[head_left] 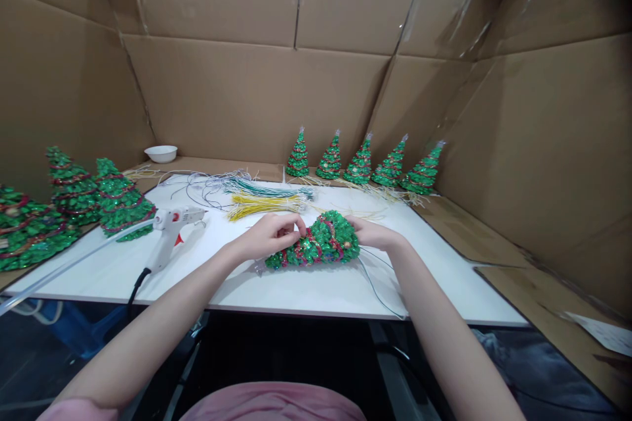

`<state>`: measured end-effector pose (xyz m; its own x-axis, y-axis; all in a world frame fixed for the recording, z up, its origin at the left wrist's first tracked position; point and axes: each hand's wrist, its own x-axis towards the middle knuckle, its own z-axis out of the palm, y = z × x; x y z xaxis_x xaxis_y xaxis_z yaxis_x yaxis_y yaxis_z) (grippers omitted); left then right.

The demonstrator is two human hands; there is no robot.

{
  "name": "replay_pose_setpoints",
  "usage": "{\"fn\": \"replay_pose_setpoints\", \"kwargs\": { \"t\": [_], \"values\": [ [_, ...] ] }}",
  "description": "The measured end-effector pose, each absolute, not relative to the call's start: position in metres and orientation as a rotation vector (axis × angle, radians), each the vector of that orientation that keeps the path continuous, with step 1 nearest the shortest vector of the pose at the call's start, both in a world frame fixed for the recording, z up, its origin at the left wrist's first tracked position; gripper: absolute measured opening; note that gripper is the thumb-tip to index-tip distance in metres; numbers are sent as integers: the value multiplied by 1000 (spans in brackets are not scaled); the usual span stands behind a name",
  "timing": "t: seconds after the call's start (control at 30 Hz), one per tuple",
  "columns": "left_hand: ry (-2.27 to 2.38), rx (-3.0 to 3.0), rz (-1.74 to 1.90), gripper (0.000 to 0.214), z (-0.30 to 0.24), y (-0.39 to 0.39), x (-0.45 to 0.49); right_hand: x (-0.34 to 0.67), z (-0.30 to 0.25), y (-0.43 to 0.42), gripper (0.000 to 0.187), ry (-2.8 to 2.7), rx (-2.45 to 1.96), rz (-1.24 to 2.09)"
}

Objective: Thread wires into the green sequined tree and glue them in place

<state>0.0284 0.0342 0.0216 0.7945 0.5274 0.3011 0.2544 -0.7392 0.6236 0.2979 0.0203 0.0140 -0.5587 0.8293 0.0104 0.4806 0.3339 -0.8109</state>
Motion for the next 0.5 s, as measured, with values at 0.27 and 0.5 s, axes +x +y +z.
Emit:
{"fn": "replay_pose_setpoints", "kwargs": {
  "t": [0.27, 0.5],
  "values": [
    [583, 2410, 632, 13, 22, 34, 28, 299, 12, 22, 47, -2179, -1159, 1103],
    [584, 2407, 629, 13, 23, 34, 28, 297, 14, 20, 44, -2193, -1146, 1094]
  ]
}}
